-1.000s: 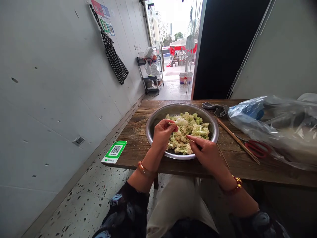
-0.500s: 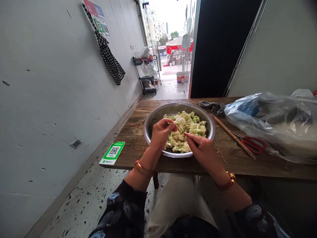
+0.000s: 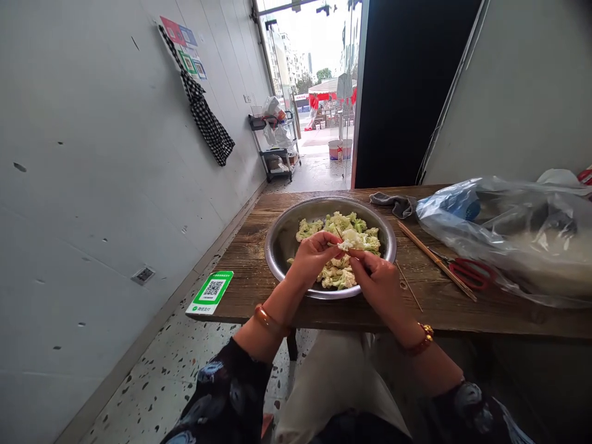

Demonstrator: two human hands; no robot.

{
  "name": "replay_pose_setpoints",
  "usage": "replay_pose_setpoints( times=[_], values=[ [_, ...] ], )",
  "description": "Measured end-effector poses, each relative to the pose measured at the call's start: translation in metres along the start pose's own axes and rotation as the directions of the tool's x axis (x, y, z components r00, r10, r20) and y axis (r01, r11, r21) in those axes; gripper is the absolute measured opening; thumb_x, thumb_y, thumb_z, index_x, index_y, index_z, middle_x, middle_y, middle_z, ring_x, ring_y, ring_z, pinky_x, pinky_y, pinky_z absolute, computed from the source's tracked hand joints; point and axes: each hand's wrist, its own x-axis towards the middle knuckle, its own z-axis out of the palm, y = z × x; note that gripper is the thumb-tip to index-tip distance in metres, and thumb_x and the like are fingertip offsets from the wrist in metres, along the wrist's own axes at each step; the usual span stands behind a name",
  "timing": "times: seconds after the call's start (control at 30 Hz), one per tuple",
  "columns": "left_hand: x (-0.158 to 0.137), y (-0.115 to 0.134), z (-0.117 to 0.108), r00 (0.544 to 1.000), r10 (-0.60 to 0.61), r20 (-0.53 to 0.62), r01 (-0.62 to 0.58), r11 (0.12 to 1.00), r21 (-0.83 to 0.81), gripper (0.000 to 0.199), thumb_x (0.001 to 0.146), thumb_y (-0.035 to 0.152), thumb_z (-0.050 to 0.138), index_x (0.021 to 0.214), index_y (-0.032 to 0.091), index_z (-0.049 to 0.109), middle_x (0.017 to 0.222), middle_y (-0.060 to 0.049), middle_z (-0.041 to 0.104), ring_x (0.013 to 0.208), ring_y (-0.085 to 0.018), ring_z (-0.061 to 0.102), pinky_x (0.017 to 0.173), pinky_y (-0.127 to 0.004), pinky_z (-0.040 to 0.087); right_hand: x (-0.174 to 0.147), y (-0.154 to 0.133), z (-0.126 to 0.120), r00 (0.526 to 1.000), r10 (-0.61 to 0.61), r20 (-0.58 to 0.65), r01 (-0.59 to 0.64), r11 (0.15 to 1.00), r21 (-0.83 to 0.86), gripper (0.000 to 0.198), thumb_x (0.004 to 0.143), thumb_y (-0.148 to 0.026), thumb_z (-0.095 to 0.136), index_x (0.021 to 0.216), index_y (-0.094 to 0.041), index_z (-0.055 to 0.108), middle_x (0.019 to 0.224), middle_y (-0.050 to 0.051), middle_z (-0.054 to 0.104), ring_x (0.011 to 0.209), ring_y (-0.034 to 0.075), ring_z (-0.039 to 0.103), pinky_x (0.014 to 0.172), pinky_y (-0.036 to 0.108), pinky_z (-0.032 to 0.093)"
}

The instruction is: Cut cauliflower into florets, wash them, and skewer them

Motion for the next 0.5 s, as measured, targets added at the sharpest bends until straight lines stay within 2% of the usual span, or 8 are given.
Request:
replay_pose_setpoints(
  times=[0.17, 0.27, 0.37, 0.5],
  values=[
    [-0.0018, 0.0008, 0.0017, 0.994, -0.111, -0.012, 0.109, 0.990, -0.090, 0.035, 0.068, 0.039, 0.081, 0.089, 0.015, 0.067, 0.073, -0.001, 0.065, 0.063, -0.012, 0.062, 0.060, -0.024, 0.050, 0.0008, 0.0039, 0.0049, 1.000, 0.008, 0.001, -0.008, 1.000, -0.015, 0.028, 0.093, -0.035, 0.051, 0.106, -0.023, 0.072, 0.101, 0.006, 0.077, 0.089, 0.022, 0.072, 0.078, 0.035, 0.054],
    [-0.0012, -0.0008, 0.0008, 0.985, -0.169, -0.029, 0.165, 0.982, -0.095, 0.038, 0.067, 0.045, 0.080, 0.084, 0.013, 0.069, 0.067, -0.002, 0.064, 0.058, -0.011, 0.060, 0.054, -0.022, 0.047, 0.0003, 0.0059, 0.0069, 1.000, 0.001, 0.018, -0.001, 1.000, -0.020, 0.028, 0.093, -0.036, 0.052, 0.108, -0.023, 0.072, 0.101, 0.005, 0.077, 0.088, 0.022, 0.072, 0.079, 0.035, 0.054],
    [-0.0001, -0.0021, -0.0003, 0.984, -0.177, -0.036, 0.172, 0.979, -0.108, 0.037, 0.064, 0.044, 0.082, 0.074, 0.013, 0.067, 0.063, -0.001, 0.062, 0.053, -0.009, 0.056, 0.051, -0.022, 0.045, -0.0002, 0.0063, 0.0070, 0.999, -0.020, 0.037, 0.022, 0.999, -0.031, 0.029, 0.093, -0.037, 0.053, 0.110, -0.023, 0.072, 0.104, 0.005, 0.077, 0.092, 0.023, 0.072, 0.082, 0.036, 0.054],
    [0.0008, -0.0018, -0.0018, 0.984, -0.174, -0.033, 0.169, 0.977, -0.128, 0.037, 0.061, 0.043, 0.085, 0.070, 0.013, 0.067, 0.056, 0.001, 0.058, 0.047, -0.007, 0.051, 0.047, -0.020, 0.041, -0.0003, 0.0065, 0.0047, 0.995, -0.010, 0.099, 0.016, 0.998, -0.065, 0.033, 0.093, -0.039, 0.053, 0.114, -0.022, 0.071, 0.091, 0.004, 0.078, 0.081, 0.021, 0.072, 0.075, 0.032, 0.054]
  ],
)
